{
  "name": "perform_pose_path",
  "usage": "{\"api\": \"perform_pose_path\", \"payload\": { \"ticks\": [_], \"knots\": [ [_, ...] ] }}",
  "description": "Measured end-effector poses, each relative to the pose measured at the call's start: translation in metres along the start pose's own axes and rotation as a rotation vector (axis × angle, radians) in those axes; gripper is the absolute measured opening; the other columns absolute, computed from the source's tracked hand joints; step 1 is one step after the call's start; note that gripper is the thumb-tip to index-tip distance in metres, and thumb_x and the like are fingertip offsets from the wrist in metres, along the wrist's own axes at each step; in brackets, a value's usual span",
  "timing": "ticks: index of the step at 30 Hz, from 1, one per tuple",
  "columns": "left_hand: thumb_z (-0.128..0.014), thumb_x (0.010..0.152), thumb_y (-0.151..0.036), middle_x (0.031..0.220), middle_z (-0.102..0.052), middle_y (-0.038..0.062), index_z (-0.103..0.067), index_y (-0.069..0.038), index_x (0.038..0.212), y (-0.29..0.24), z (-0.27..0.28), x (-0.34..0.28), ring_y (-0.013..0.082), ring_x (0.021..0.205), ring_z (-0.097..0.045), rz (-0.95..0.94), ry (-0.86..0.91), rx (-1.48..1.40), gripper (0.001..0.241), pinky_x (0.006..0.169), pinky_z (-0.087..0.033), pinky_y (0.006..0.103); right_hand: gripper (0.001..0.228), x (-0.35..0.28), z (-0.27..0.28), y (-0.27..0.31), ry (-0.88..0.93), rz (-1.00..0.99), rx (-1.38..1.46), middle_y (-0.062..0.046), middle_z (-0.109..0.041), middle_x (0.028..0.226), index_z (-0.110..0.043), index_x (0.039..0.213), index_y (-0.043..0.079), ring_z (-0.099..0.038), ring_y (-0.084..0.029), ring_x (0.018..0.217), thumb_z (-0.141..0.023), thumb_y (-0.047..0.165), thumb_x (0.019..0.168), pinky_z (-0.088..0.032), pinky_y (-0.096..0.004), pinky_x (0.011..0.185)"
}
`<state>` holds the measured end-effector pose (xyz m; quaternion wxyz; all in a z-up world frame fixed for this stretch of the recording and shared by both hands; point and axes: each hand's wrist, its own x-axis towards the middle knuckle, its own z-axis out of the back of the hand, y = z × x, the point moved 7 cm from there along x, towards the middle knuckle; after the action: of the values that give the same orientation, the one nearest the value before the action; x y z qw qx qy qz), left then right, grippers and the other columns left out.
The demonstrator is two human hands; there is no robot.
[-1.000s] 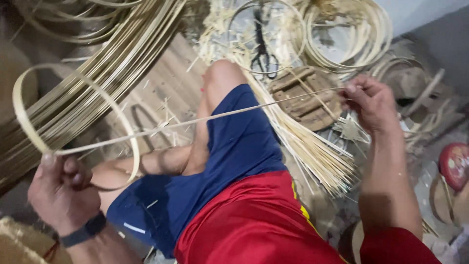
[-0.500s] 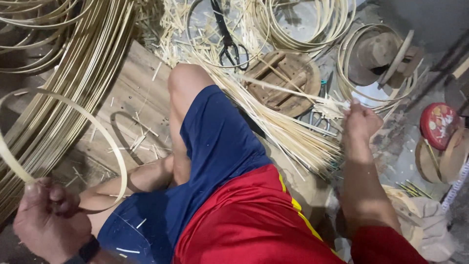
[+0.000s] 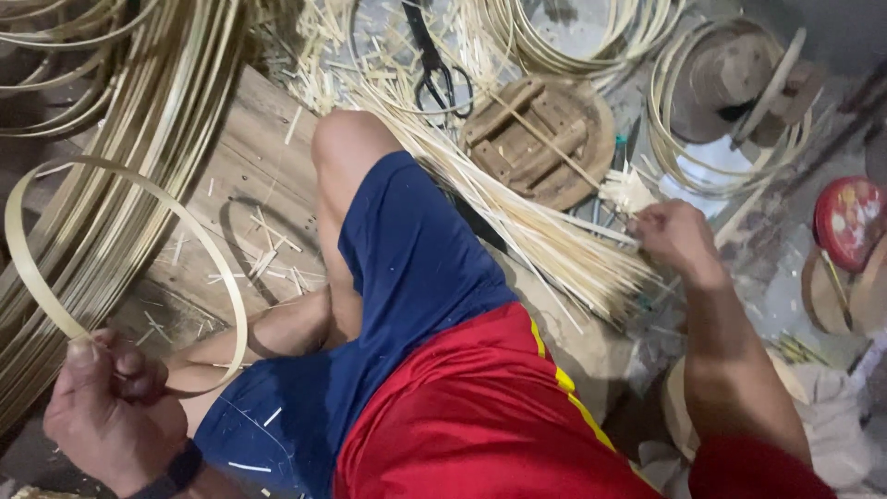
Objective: Weaving thin bamboo strips into a circular frame to create a component for a basket or steamer.
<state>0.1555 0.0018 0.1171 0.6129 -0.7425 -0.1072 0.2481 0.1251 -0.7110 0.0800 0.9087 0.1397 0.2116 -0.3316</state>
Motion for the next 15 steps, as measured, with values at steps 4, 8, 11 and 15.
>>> {"api": "perform_pose_path", "payload": {
  "ticks": [4, 8, 11, 15],
  "knots": [
    [-0.064, 0.118, -0.018, 0.078, -0.057, 0.006, -0.069, 0.005, 0.109, 0.000, 0.007, -0.004, 0.0078, 0.060, -0.046, -0.006, -0.039, -0.013, 0.025, 0.053, -0.035, 0.0191, 0.030, -0.050, 0.049, 0.069, -0.027, -0.001, 0.447, -0.011, -0.073, 0.082, -0.071, 0.126, 0.011, -0.058, -0.019, 0.056, -0.075, 0.017, 0.097, -0.045, -0.036, 0.048],
    [-0.071, 0.115, -0.016, 0.074, -0.057, 0.004, -0.070, 0.003, 0.105, -0.005, -0.021, -0.013, 0.0071, 0.057, -0.046, 0.000, -0.021, 0.068, 0.022, 0.048, -0.032, 0.0195, 0.021, -0.076, 0.068, 0.112, -0.127, 0.354, 0.708, -0.011, -0.073, 0.089, -0.068, 0.126, 0.004, -0.064, -0.013, 0.068, -0.073, 0.009, 0.107, -0.051, -0.030, 0.061],
    [-0.066, 0.111, -0.015, 0.079, -0.066, 0.004, -0.073, -0.001, 0.111, 0.002, -0.028, -0.022, 0.0080, 0.058, -0.052, 0.015, 0.043, 0.061, 0.016, 0.049, -0.038, 0.0229, 0.013, -0.134, 0.084, 0.223, 0.022, 0.850, 0.922, -0.010, -0.073, 0.096, -0.070, 0.111, -0.003, -0.068, -0.013, 0.081, -0.064, 0.008, 0.105, -0.058, -0.027, 0.078],
    [-0.066, 0.106, -0.014, 0.075, -0.066, 0.003, -0.075, -0.001, 0.103, 0.019, -0.032, -0.036, 0.0071, 0.057, -0.054, 0.023, 0.049, 0.119, 0.016, 0.049, -0.039, 0.0218, 0.020, -0.214, 0.059, 0.340, 0.350, 1.306, 0.793, -0.012, -0.072, 0.096, -0.071, 0.106, -0.001, -0.070, -0.017, 0.088, -0.076, 0.002, 0.088, -0.057, -0.029, 0.078]
  ]
}}
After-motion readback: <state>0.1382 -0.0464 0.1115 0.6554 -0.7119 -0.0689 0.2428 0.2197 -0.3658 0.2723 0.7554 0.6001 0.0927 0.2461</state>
